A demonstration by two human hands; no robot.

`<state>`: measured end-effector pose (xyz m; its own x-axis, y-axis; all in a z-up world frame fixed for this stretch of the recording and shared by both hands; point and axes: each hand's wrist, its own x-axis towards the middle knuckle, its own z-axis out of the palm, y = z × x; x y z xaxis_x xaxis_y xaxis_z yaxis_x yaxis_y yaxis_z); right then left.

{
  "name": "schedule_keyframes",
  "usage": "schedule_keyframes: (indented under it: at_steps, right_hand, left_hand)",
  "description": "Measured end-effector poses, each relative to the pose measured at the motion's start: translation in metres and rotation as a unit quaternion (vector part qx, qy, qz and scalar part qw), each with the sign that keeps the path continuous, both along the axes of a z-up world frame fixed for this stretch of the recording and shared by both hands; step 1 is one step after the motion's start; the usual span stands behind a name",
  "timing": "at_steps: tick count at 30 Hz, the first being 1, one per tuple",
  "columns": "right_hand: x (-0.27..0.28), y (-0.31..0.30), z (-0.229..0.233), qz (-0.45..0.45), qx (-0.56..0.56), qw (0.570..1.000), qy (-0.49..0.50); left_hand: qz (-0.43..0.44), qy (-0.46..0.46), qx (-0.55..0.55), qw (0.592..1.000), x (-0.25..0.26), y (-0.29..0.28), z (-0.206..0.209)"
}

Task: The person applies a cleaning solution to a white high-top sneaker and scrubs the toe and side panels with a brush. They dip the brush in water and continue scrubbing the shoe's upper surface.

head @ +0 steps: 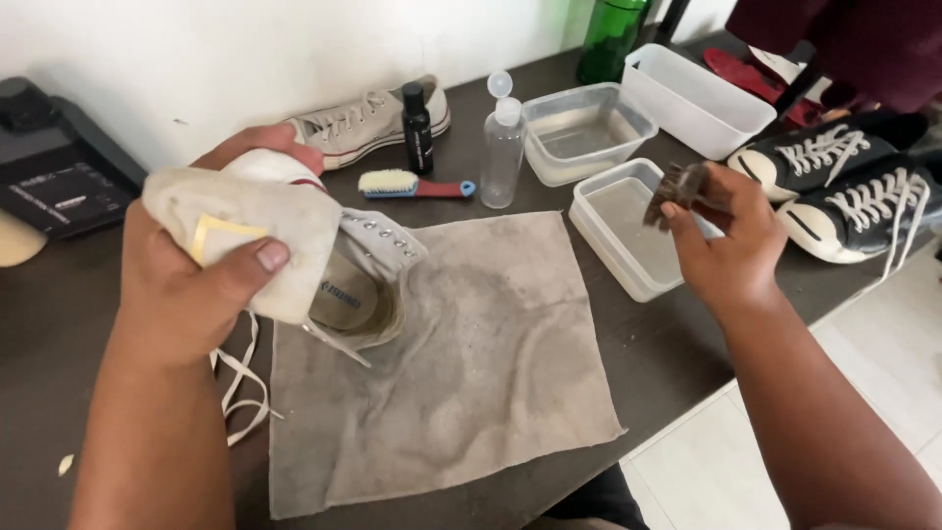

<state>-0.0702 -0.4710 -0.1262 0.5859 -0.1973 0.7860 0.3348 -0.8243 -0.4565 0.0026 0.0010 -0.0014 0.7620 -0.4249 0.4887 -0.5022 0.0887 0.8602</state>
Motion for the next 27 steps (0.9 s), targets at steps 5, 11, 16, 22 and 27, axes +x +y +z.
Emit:
schedule_keyframes:
  at_steps: [5, 11, 16, 22, 27]
  right_hand:
    - [-0.007, 0.006, 0.002, 0.014, -0.04, 0.998, -0.037]
    - [-0.009, 0.005, 0.005, -0.001, -0.025, 1.0, 0.0]
    - [-0.007, 0.01, 0.01, -0.013, 0.027, 0.998, 0.054]
    - [-0.004, 0.009, 0.007, 0.011, 0.005, 1.0, -0.002]
    - [-0.006, 0.028, 0.016, 0.109, 0.04, 0.99, -0.076]
  left_hand:
    - [-0.009, 0.0, -0.006, 1.0, -0.001, 0.002, -0.004]
    - [-0.011, 0.0, -0.003, 1.0, -0.001, 0.002, -0.004]
    - [0.014, -0.005, 0.018, 1.0, -0.003, -0.001, 0.0]
    - [0.007, -0.013, 0.006, 1.0, 0.0, 0.0, -0.001]
    - [0.004, -0.041, 0.001, 0.999, 0.0, 0.001, -0.004]
